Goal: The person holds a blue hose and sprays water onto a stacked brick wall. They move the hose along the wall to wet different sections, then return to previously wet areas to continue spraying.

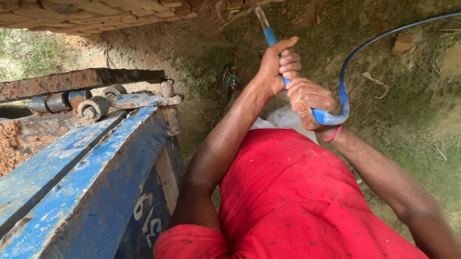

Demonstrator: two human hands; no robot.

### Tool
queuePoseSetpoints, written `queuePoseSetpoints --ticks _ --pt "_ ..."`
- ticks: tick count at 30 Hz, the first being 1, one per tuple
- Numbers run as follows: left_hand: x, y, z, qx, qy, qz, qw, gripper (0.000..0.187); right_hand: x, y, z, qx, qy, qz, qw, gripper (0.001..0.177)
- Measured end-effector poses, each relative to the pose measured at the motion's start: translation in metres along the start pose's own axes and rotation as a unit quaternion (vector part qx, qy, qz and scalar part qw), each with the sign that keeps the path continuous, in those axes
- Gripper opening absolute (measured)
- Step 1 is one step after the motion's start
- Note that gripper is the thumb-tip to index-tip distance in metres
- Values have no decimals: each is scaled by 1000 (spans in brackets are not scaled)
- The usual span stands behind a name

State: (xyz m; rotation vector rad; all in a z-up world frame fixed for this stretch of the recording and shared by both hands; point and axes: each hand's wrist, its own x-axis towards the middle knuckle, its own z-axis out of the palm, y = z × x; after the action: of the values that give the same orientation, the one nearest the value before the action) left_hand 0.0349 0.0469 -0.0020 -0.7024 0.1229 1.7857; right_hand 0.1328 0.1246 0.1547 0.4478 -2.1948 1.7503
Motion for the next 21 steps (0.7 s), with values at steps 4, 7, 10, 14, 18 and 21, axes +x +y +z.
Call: queuePoseSetpoints --ticks 4,7,10,14,18,21 --pt "-12 5 1 -8 -28 17 999 47 6 0 4 -4 -20 -13 1000 45" --pt "-28 11 12 0 -38 41 998 47 16 -4 8 10 -12 -34 999 45" --pt "-45 14 39 3 -53 63 997 47 34 -16 5 29 4 -60 998 44" --pt "-68 8 96 7 -61 113 992 47 55 -34 -11 34 1 -102 994 43" --pt "-81 -17 182 9 -117 150 982 51 66 -49 -42 91 96 -139 981 46" --pt "-86 -33 253 13 -214 170 962 54 93 -76 -81 120 147 -139 972 44"
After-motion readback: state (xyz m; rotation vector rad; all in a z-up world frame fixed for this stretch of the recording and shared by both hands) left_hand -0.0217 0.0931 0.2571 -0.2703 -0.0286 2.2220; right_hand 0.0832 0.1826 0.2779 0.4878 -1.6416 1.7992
